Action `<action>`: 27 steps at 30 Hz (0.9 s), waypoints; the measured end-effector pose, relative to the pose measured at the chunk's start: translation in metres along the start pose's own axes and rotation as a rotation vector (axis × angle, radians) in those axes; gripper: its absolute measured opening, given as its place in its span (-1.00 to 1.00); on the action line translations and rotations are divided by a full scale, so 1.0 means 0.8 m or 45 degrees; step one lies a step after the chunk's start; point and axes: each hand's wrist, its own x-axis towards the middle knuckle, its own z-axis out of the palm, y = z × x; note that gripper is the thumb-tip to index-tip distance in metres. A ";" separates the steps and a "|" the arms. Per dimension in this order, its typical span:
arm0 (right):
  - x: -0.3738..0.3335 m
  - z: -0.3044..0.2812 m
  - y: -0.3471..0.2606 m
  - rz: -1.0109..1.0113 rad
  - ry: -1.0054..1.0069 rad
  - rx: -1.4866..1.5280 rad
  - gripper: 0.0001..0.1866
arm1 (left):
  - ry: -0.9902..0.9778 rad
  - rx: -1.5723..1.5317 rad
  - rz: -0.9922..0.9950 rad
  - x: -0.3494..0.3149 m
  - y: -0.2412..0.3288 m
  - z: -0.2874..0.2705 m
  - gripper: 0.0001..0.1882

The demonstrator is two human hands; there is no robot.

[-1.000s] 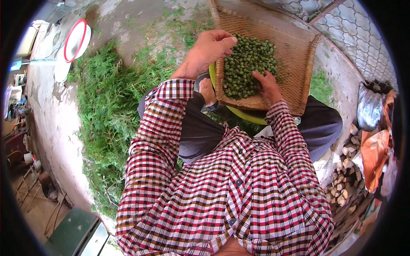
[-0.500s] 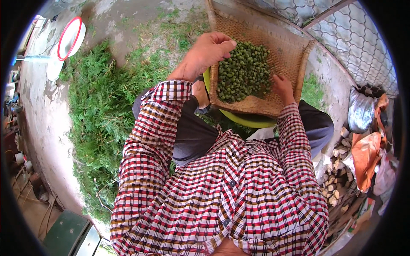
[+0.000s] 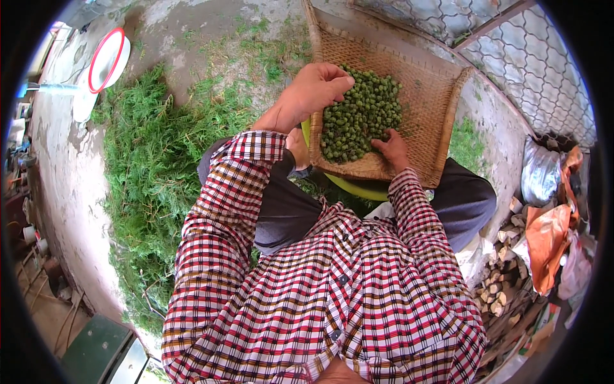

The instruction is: The person sorts through a pile of green berries in a woven tray by hand, removing small stems and debris. They occasionally lift the tray to shake the berries and then resume picking through them.

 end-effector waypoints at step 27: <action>0.053 -0.041 -0.110 -0.665 0.288 -0.290 -0.58 | 0.005 -0.035 0.083 0.000 0.003 0.003 -0.69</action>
